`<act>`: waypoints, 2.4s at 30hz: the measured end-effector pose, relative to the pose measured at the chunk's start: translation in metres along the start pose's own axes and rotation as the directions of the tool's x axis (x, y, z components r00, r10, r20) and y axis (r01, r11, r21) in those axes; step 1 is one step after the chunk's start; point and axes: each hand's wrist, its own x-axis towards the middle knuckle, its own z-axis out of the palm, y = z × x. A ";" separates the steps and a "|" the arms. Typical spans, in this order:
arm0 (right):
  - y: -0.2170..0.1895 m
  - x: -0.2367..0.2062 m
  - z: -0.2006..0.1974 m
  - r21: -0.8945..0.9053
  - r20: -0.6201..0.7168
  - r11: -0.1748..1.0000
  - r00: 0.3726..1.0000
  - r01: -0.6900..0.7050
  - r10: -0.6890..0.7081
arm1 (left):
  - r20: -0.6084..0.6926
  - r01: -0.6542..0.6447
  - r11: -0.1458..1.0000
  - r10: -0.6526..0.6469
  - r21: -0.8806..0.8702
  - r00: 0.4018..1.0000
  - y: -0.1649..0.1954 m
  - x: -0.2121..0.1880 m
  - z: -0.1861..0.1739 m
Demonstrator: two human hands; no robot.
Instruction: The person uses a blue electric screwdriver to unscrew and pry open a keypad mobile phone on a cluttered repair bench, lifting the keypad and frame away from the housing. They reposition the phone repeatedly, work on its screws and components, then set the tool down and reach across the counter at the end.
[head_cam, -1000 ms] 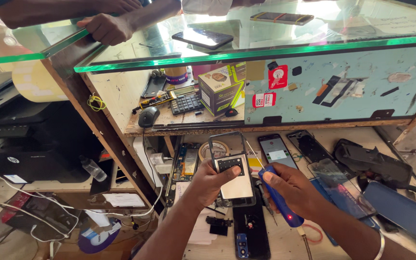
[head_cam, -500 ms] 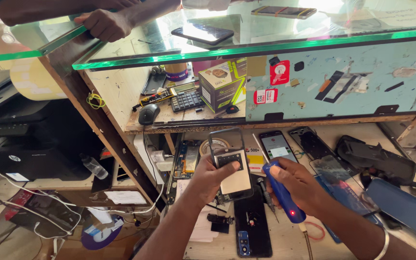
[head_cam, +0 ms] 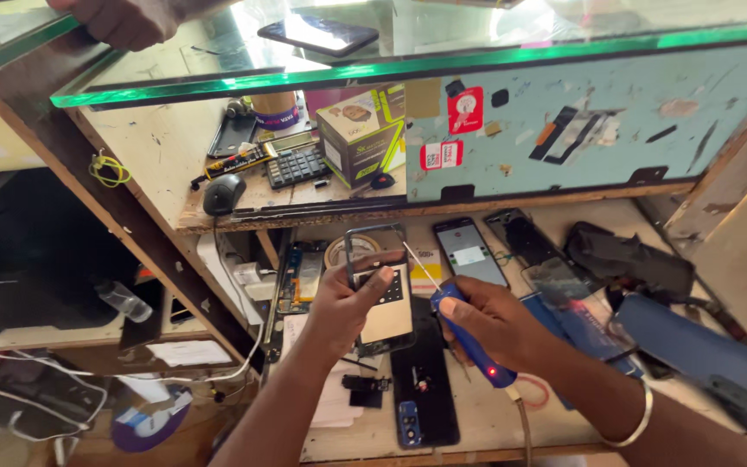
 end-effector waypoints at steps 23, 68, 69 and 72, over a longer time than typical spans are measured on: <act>-0.002 0.001 -0.007 0.043 -0.069 0.998 0.997 -0.039 0.042 | 0.037 -0.104 0.990 0.107 -0.094 0.994 -0.011 0.001 0.005; -0.013 -0.012 -0.004 -0.259 0.020 0.958 0.992 0.123 -0.122 | 0.123 0.113 0.850 -0.057 -0.514 0.991 -0.012 -0.001 -0.004; -0.014 -0.013 -0.004 -0.241 0.026 0.962 0.992 0.130 -0.127 | 0.122 0.121 0.852 -0.068 -0.509 0.990 -0.012 -0.001 -0.004; -0.014 -0.013 -0.004 -0.236 0.002 0.965 0.993 0.111 -0.114 | 0.137 0.129 0.851 -0.069 -0.509 0.988 -0.012 -0.002 -0.004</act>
